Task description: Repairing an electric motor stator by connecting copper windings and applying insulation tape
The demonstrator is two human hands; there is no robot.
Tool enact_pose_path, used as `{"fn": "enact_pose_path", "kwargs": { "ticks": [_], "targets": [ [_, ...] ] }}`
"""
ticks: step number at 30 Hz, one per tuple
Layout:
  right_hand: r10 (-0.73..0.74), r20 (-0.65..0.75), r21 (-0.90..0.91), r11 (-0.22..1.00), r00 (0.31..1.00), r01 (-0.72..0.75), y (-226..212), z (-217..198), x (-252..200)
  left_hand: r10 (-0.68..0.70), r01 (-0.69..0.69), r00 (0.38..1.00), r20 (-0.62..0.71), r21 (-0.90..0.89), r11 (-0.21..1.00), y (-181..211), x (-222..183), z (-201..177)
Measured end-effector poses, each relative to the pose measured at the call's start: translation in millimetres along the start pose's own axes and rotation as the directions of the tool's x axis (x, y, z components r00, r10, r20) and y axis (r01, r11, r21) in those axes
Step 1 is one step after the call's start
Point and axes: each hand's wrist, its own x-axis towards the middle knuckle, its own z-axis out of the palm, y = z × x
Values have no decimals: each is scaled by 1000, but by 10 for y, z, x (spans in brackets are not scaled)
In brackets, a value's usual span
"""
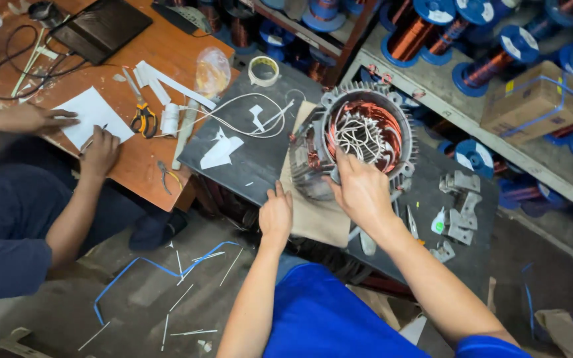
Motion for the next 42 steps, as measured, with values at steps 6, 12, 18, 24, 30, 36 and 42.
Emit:
{"fn": "enact_pose_path", "kwargs": {
  "ticks": [6, 12, 18, 24, 30, 36, 42],
  "targets": [
    [41, 163, 121, 991, 986, -61, 206, 159, 468, 22, -22, 1000, -13, 8, 1000, -74, 54, 134],
    [151, -644, 387, 910, 750, 148, 199, 218, -137, 57, -53, 998, -21, 143, 988, -9, 0, -28],
    [359, -732, 505, 857, 579, 106, 305, 711, -129, 10, -16, 997, 76, 77, 997, -72, 10, 86],
    [339, -767, 386, 922, 545, -30, 196, 565, 328, -23, 11, 995, 94, 126, 992, -120, -27, 234],
    [322, -796, 381, 925, 512, 10, 624, 950, 280, -87, 72, 984, 155, 98, 993, -93, -81, 167],
    [413, -756, 432, 898, 508, -87, 814, 398, 980, -104, 88, 981, 165, 101, 991, -57, -61, 118],
    [445, -767, 447, 888, 462, -111, 1084, 541, 994, -112, 106, 982, 155, 46, 993, -95, -41, 251]
  ]
}}
